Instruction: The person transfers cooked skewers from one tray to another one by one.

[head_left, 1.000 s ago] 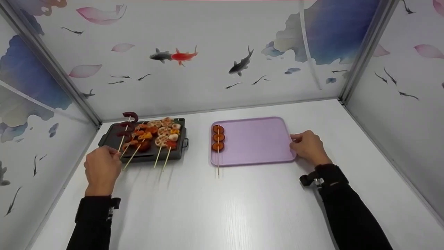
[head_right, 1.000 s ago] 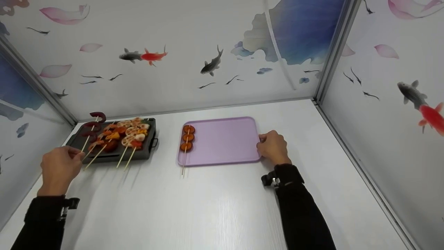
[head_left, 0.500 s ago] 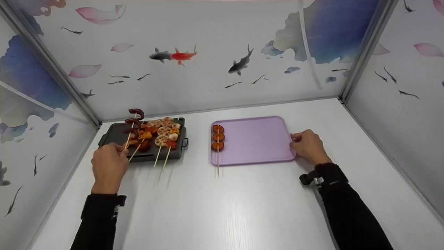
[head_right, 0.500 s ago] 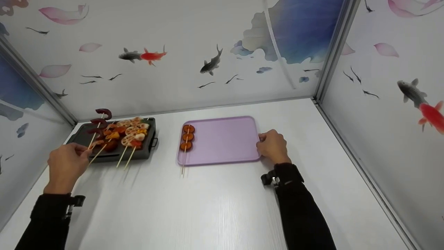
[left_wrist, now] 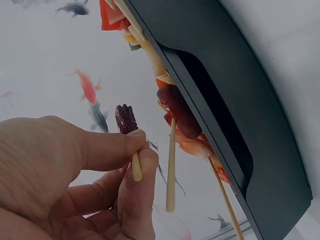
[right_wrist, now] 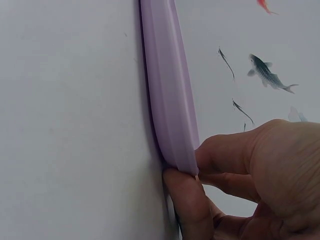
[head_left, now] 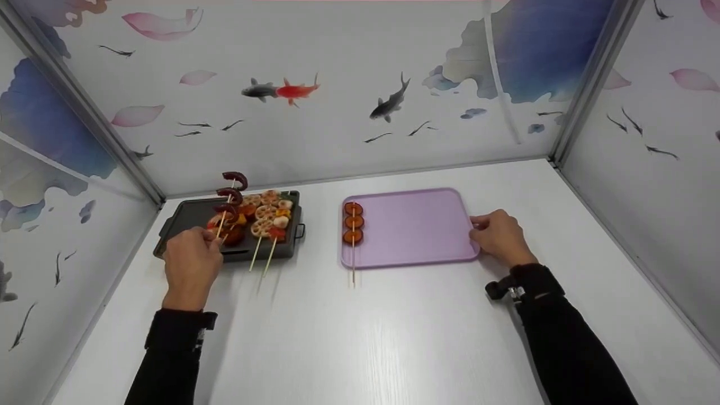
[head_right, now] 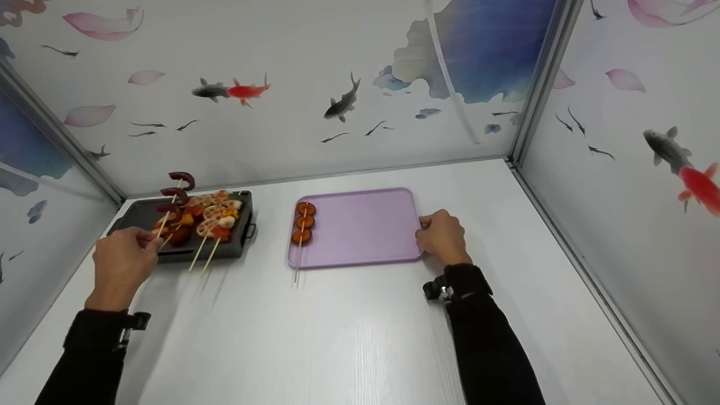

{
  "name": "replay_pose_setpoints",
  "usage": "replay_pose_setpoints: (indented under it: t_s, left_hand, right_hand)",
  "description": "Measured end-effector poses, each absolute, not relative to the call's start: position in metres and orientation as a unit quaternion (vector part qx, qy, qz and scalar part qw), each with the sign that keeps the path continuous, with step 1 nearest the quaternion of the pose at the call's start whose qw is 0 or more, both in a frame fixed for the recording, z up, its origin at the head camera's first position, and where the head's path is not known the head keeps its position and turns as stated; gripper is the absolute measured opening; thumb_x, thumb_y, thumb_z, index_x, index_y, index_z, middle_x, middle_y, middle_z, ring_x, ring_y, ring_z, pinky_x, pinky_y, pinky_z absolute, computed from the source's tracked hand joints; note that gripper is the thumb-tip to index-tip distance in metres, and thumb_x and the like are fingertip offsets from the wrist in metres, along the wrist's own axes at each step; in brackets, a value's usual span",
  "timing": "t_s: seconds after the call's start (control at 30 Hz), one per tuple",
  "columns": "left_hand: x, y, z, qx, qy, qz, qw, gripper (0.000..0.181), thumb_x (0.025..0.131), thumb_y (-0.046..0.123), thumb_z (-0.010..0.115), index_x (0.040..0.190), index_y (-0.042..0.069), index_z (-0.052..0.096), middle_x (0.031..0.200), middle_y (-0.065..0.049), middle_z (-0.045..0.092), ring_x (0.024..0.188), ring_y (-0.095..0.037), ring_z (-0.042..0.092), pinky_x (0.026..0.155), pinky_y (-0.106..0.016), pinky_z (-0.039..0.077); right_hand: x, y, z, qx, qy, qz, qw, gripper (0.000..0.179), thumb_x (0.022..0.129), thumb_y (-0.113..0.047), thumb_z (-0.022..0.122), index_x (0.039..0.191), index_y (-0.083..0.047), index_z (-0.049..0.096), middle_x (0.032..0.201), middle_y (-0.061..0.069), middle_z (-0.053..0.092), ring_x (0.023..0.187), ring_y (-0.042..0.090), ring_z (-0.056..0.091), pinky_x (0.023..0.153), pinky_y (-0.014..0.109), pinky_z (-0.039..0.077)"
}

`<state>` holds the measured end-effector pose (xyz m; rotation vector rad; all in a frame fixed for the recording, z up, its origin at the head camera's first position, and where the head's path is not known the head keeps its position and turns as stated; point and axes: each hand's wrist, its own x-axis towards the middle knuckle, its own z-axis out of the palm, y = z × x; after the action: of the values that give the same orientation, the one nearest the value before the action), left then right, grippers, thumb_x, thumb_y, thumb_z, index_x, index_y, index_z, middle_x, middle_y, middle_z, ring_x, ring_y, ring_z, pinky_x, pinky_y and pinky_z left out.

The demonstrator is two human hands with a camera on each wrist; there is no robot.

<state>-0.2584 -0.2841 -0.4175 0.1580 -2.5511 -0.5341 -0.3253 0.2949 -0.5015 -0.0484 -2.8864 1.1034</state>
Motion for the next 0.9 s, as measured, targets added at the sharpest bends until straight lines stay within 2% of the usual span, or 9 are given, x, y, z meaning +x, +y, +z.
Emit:
replay_pose_setpoints:
  t_s: [0.13,0.37,0.9]
  left_hand:
    - [-0.260,-0.277,-0.417,0.048,-0.942,-0.200,0.266,0.018,0.092,0.011,0.075,0.097,-0.006,0.073,0.091,-0.025,0.071,0.084,-0.045,0.068,0.072,-0.059,0.052]
    - [-0.262,-0.265,-0.418,0.026,-0.939,-0.216,0.265,0.014,0.093,0.009,0.073,0.096,-0.004,0.075,0.087,-0.022,0.071,0.075,-0.039,0.068,0.065,-0.056,0.054]
    - [-0.269,-0.243,-0.418,0.033,-0.944,-0.222,0.244,0.015,0.093,0.012,0.075,0.096,-0.002,0.075,0.083,-0.015,0.071,0.079,-0.035,0.068,0.075,-0.056,0.054]
  right_hand:
    - [-0.326,0.294,-0.502,-0.018,-0.934,0.355,0.026,0.042,0.087,-0.017,0.066,0.128,-0.005,0.070,0.107,0.014,0.075,0.092,0.028,0.064,0.075,0.036,0.048]
    - [-0.324,0.294,-0.500,-0.014,-0.933,0.358,0.022,0.041,0.089,-0.017,0.066,0.127,-0.004,0.071,0.108,0.015,0.075,0.087,0.027,0.063,0.067,0.033,0.049]
    - [-0.325,0.295,-0.501,-0.016,-0.933,0.358,0.015,0.043,0.089,-0.018,0.066,0.129,-0.004,0.069,0.108,0.016,0.074,0.090,0.028,0.062,0.071,0.034,0.047]
